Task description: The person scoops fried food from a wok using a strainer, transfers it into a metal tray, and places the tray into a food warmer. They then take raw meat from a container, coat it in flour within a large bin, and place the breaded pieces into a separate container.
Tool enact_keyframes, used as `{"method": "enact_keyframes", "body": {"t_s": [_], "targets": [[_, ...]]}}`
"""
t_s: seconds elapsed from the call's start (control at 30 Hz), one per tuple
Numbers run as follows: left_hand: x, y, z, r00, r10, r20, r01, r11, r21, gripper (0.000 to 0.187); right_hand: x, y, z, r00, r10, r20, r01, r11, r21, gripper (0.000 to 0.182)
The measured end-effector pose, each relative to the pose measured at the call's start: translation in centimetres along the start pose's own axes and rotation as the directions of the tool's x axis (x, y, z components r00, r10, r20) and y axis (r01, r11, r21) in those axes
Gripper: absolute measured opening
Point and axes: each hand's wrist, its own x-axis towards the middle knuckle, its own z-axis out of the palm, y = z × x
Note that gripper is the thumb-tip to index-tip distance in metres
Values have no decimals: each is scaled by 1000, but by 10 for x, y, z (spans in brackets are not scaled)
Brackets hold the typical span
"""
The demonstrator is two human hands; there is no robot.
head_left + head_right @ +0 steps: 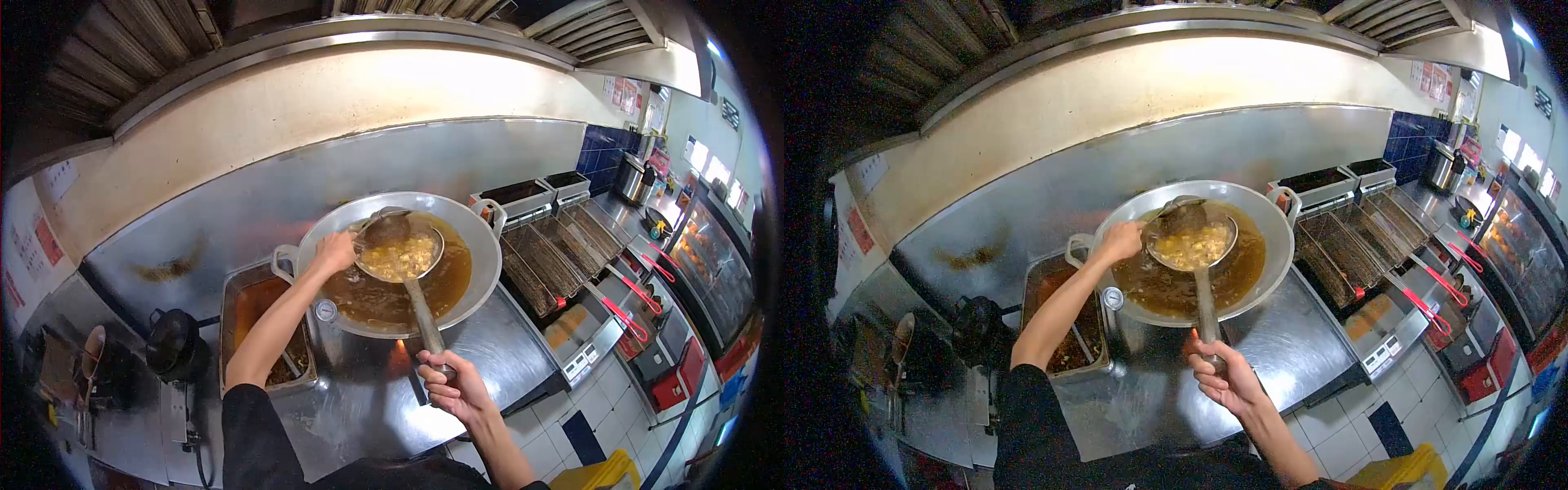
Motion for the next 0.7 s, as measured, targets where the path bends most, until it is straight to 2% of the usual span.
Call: {"method": "enact_keyframes", "body": {"t_s": [0.2, 0.33, 0.43, 0.5, 0.57, 0.67, 0.7], "targets": [[-30, -8, -12, 987, 129, -92, -131, 991, -22, 44, 1, 20, -39, 997, -57, 42, 54, 997, 63, 7], [-65, -4, -41, 997, 67, -46, -68, 998, -13, 43, 9, 22, -47, 998, -55, 17, 54, 995, 86, 10], [-71, -16, -56, 994, 34, -99, -31, 999, 32, 40, 10, 23, -54, 995, -83, 63, 82, 996, 23, 10], [-76, -32, -50, 992, -55, -113, 60, 997, 45, 40, 17, 19, -63, 994, -96, 52, 93, 994, 57, 10], [-80, -43, -51, 991, -55, -121, 66, 993, 96, 40, 14, 19, -60, 994, -101, 48, 97, 993, 71, 9], [-78, -70, -38, 987, -150, -62, 155, 985, 74, 38, 12, 15, -61, 993, -111, 39, 109, 993, 52, 8], [-76, -79, -33, 988, -155, -20, 155, 988, 1, 39, 12, 12, -61, 993, -110, 37, 108, 992, 67, 9]]}}
